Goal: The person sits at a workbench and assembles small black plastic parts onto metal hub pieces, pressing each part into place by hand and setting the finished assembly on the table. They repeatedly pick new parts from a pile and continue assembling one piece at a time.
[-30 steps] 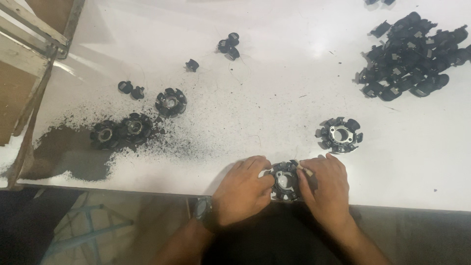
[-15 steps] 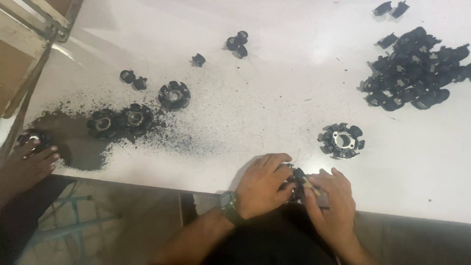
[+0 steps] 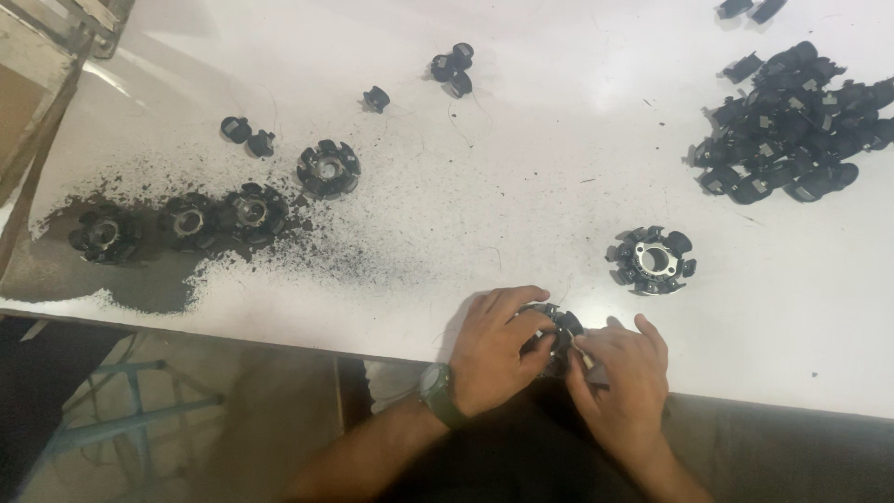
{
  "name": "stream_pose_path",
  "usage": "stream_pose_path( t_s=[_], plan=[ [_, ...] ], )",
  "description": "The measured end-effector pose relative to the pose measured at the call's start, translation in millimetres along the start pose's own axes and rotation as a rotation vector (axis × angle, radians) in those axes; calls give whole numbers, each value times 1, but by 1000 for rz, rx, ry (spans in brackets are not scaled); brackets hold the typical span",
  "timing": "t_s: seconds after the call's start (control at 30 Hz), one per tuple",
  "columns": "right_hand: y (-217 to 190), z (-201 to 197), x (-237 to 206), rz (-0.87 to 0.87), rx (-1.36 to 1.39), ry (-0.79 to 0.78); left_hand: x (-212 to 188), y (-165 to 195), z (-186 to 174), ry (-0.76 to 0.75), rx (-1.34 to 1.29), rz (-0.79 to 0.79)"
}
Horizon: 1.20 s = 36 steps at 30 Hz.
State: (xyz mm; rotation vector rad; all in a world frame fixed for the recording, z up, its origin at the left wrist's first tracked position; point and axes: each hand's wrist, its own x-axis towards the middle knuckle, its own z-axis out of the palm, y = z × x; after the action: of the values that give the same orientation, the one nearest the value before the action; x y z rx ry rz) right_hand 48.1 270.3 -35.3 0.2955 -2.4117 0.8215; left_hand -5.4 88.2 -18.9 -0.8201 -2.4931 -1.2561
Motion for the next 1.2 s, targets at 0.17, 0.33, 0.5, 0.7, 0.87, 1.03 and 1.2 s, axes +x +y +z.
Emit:
stream_pose_path(
  t_s=[0.17,0.33,0.5,0.7,0.87,1.03,1.2],
  plan=[
    [-3,-4,6,40,14,-44,5,3,-6,10,9,30],
    [-5,-5,13,65,32,-54,7,7,-5,-47,-20,9],
    [-4,-7,13,74,55,-68,7,7,3,-18,36,-9],
    [0,-5,9,67,47,-33,6,7,12,24,79,-1],
    [2,-5,3,34,83,-38,4,4,16,11,110,13],
    [3,-4,0,1,74,-55,0,1,18,66,91,32],
    [0,-1,0,-2,14,-57,-1,0,19,67,95,18]
  ],
)
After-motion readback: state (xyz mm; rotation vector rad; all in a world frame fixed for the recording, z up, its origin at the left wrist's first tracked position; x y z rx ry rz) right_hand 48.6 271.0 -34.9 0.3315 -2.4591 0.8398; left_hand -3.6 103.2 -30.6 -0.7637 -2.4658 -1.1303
